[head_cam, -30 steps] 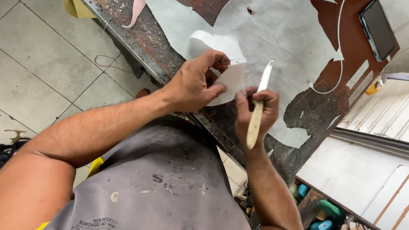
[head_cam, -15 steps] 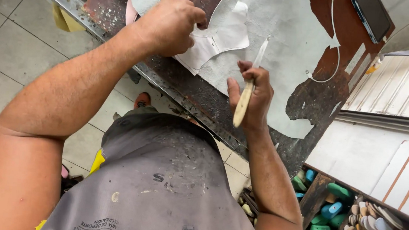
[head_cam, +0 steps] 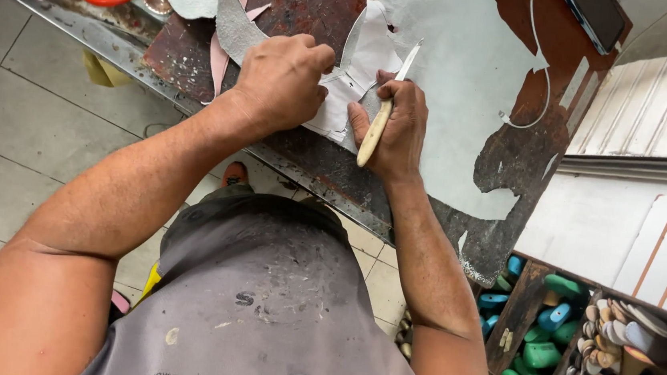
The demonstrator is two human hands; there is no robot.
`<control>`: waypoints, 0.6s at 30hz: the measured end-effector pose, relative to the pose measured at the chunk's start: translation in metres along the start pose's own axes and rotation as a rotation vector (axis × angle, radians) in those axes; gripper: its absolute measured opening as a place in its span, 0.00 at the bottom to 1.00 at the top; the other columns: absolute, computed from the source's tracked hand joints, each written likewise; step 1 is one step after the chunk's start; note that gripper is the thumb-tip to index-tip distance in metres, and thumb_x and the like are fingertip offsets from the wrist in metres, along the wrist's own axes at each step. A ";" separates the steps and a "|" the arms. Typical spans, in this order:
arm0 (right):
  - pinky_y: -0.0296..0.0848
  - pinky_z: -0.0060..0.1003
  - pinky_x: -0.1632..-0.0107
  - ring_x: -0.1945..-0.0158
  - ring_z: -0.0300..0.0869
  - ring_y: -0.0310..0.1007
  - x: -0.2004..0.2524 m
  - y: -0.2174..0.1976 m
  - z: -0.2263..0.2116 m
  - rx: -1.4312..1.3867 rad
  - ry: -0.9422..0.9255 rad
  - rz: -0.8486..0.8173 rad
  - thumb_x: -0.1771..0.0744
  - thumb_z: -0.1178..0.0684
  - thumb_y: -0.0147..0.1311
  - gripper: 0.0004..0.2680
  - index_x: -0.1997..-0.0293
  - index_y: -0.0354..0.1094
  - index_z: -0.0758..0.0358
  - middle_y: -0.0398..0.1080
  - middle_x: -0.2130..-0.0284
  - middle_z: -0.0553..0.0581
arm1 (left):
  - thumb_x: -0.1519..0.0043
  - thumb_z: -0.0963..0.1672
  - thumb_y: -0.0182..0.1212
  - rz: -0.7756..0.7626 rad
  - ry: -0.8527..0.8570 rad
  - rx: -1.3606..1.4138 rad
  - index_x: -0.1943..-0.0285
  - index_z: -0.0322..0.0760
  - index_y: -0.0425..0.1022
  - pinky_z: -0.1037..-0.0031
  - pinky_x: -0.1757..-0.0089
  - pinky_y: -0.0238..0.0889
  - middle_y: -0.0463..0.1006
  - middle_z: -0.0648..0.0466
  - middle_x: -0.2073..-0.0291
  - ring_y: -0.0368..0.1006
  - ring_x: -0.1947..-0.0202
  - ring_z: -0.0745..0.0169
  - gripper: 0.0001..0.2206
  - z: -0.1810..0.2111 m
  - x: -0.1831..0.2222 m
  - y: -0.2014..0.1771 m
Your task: Tracing a shoe pattern onto material and cutting it out with a precision knife
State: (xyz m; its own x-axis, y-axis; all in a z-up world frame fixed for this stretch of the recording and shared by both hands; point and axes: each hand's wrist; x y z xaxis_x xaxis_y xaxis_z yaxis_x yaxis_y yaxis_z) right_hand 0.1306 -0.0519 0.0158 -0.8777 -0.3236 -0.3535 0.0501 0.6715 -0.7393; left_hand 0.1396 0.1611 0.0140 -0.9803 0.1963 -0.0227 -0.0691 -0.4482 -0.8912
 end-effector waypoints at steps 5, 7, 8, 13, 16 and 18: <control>0.67 0.45 0.51 0.52 0.50 0.70 -0.009 0.001 -0.008 0.102 0.094 0.024 0.39 0.53 0.68 0.17 0.58 0.57 0.57 0.75 0.53 0.58 | 0.37 0.43 0.59 -0.049 0.285 -0.063 0.48 0.46 0.80 0.59 0.66 0.70 0.75 0.47 0.58 0.68 0.60 0.47 0.10 -0.009 -0.010 -0.007; 0.68 0.44 0.55 0.54 0.49 0.70 -0.018 0.001 -0.005 0.136 0.140 0.024 0.40 0.54 0.67 0.17 0.58 0.56 0.57 0.75 0.54 0.59 | 0.37 0.43 0.57 -0.053 0.353 -0.058 0.52 0.46 0.80 0.57 0.66 0.68 0.74 0.47 0.57 0.67 0.60 0.45 0.08 -0.010 -0.013 -0.007; 0.70 0.45 0.54 0.51 0.51 0.71 -0.023 0.002 0.000 0.130 0.158 0.009 0.39 0.54 0.66 0.17 0.57 0.55 0.57 0.74 0.50 0.62 | 0.38 0.43 0.55 -0.090 0.377 -0.067 0.48 0.46 0.79 0.55 0.64 0.67 0.73 0.47 0.51 0.65 0.56 0.45 0.12 -0.010 -0.014 -0.009; 0.72 0.46 0.50 0.42 0.52 0.75 -0.041 0.003 0.012 0.049 0.156 -0.015 0.38 0.55 0.64 0.16 0.55 0.55 0.57 0.71 0.42 0.62 | 0.41 0.45 0.56 -0.082 0.480 -0.081 0.47 0.48 0.79 0.53 0.57 0.61 0.71 0.53 0.48 0.62 0.53 0.44 0.14 -0.016 -0.017 -0.008; 0.71 0.45 0.50 0.48 0.49 0.73 -0.044 0.006 0.018 0.105 0.164 -0.001 0.39 0.56 0.66 0.17 0.56 0.55 0.55 0.74 0.44 0.57 | 0.43 0.43 0.55 -0.073 0.488 -0.087 0.50 0.48 0.82 0.49 0.55 0.59 0.67 0.48 0.36 0.62 0.46 0.40 0.14 -0.014 -0.023 -0.010; 0.75 0.44 0.55 0.55 0.48 0.80 -0.045 0.005 0.021 0.027 0.159 0.060 0.38 0.58 0.66 0.15 0.56 0.57 0.56 0.76 0.56 0.55 | 0.42 0.43 0.52 -0.134 0.483 -0.103 0.44 0.51 0.79 0.49 0.50 0.56 0.68 0.48 0.31 0.60 0.40 0.40 0.18 -0.012 -0.029 -0.009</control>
State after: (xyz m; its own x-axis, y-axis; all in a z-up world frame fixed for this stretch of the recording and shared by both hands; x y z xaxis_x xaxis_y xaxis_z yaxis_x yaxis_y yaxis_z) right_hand 0.1810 -0.0479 0.0157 -0.9370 -0.1723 -0.3038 0.1158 0.6674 -0.7356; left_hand 0.1711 0.1701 0.0173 -0.7652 0.6374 -0.0905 -0.1459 -0.3086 -0.9399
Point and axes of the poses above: each hand's wrist, its own x-axis away from the middle knuckle, its own y-axis out of the palm, z = x × y
